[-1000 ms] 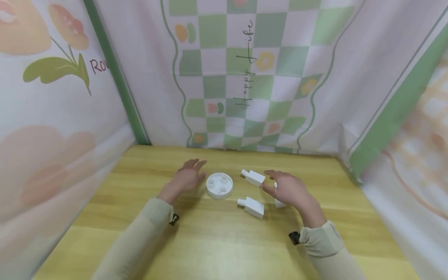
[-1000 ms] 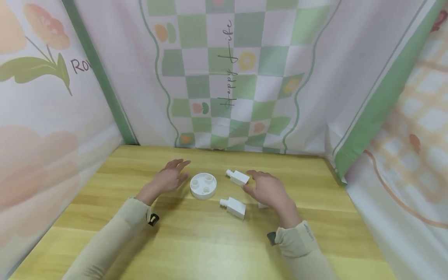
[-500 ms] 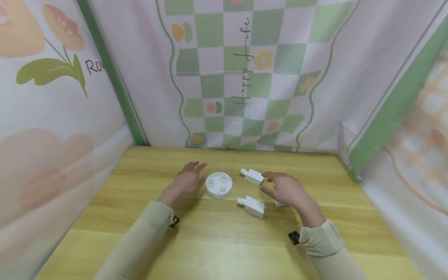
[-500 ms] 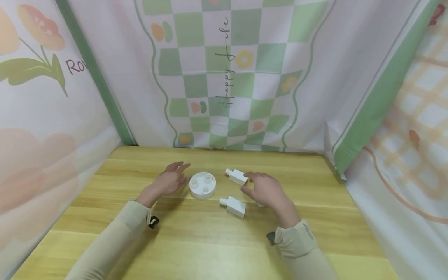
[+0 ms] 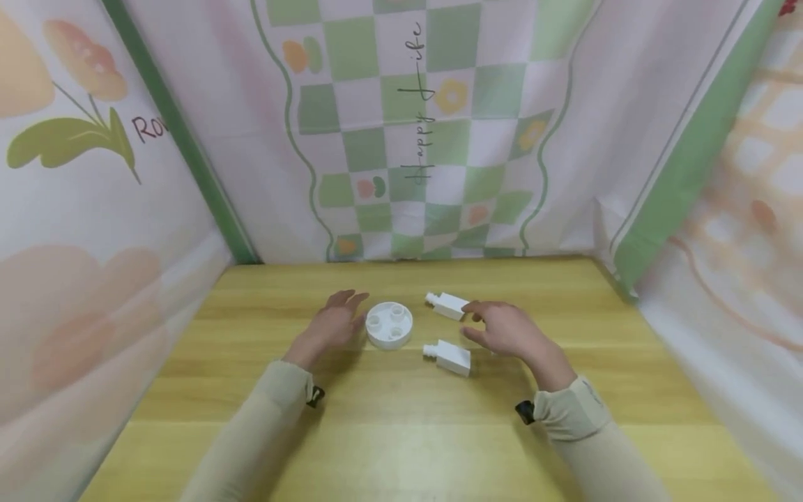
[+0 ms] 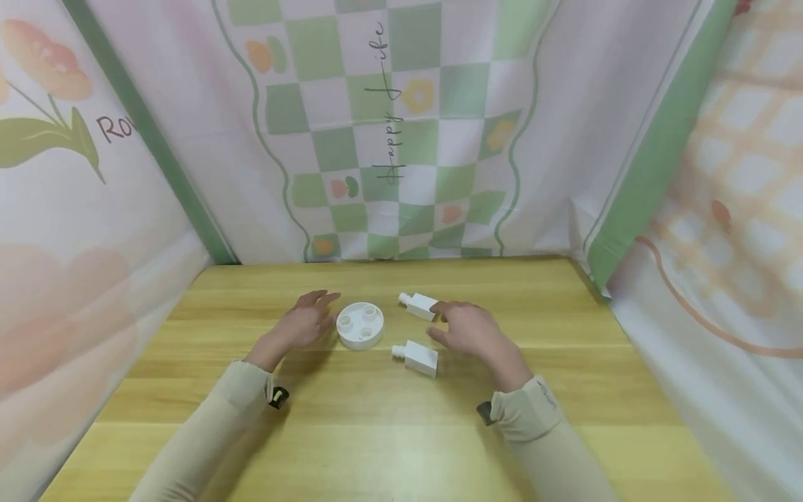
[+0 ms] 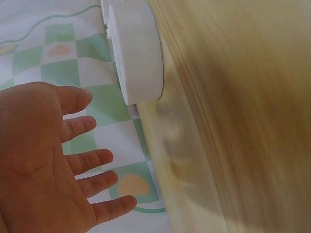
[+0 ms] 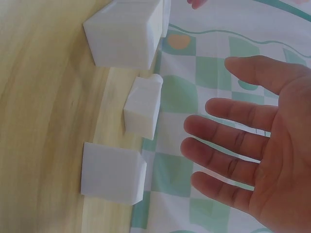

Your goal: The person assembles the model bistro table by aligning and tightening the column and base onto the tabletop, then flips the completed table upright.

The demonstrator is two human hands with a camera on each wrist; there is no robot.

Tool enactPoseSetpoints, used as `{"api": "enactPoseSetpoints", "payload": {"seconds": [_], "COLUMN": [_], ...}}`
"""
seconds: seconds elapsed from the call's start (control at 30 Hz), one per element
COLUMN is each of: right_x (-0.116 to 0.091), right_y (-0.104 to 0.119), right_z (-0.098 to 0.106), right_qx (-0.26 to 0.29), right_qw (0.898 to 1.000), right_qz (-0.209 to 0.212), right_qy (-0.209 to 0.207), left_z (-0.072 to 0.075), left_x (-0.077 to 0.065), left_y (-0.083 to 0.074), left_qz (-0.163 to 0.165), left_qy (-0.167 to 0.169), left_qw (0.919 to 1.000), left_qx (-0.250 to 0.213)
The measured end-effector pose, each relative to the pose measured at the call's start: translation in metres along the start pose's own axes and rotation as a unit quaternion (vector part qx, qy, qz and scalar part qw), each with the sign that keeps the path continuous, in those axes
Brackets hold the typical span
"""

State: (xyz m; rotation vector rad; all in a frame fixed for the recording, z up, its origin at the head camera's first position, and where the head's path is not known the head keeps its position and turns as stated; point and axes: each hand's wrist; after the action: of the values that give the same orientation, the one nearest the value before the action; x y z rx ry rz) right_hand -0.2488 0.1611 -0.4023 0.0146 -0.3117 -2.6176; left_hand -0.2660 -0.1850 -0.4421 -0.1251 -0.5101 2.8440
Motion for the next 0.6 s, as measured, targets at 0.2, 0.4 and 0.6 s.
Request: {"api": "enactPoseSetpoints", "payload": {"seconds": [0.2, 0.4, 0.6], "right_x": [0.0, -0.002, -0.003], "right_y": [0.002, 0.001, 0.001], "right_z": [0.001, -0.002, -0.009], "right_qx": [-0.01, -0.007, -0.004], "right_qw": [1.0, 1.0, 1.0], "right_qz": [0.006, 0.008, 0.004], "right_qy": [0.006, 0.009, 0.017], "left_z": [-0.002, -0.003, -0.008], "left_x": [0.001, -0.001, 0.0], "left_y": [0.0, -0.002, -0.001], "left_qz": [0.001, 0.007, 0.009], "left_qy": [0.004, 0.018, 0.019], "left_qw": [1.0, 0.9996, 0.9997], "left_qx": [-0.002, -0.019, -0.013]}}
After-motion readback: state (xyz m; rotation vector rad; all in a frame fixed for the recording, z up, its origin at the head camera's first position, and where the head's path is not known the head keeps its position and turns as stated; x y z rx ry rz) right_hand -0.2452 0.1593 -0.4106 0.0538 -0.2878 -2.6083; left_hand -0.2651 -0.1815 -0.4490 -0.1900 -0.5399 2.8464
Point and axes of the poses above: each hand's wrist, its own x-axis towards the middle knuckle, its own z-axis out of the back of the hand, y = z × x, and after that the axes turned 3 degrees about -x, right-handed
